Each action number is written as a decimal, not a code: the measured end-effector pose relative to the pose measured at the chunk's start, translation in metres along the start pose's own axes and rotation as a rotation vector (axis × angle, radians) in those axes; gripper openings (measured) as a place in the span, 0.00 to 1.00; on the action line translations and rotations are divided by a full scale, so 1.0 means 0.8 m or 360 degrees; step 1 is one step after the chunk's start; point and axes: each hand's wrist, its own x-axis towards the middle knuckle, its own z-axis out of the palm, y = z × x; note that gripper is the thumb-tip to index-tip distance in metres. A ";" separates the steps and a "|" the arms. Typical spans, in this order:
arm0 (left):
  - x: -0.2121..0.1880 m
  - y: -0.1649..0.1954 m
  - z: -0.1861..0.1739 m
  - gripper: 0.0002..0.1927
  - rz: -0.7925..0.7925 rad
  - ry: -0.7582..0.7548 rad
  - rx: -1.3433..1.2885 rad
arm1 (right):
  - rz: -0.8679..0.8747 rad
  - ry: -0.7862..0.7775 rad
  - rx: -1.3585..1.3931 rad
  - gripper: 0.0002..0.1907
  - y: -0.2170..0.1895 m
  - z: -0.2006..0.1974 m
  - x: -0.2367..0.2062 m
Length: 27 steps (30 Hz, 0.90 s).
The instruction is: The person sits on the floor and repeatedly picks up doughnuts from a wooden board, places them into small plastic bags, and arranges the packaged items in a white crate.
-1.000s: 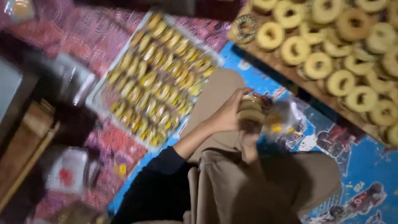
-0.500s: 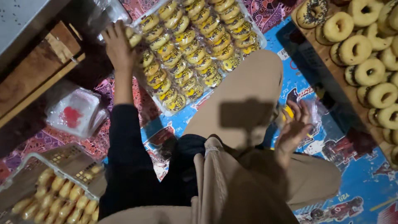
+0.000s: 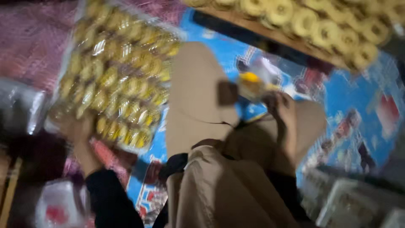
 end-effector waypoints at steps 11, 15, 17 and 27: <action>-0.117 0.294 0.031 0.34 0.0920 0.0252 -0.0897 | -0.1261 0.0614 -0.1736 0.21 -0.015 0.050 0.177; -0.209 0.513 0.182 0.22 0.1618 -0.0758 -0.1061 | -0.0614 0.0298 -0.1898 0.12 -0.012 0.052 0.183; -0.239 0.572 0.246 0.36 0.1734 0.0077 -0.0436 | -0.0362 0.0138 -0.1725 0.10 -0.008 0.041 0.185; -0.266 0.594 0.305 0.34 0.1221 -0.0574 -0.0650 | -0.1022 -0.0170 -0.1947 0.08 -0.039 -0.027 0.141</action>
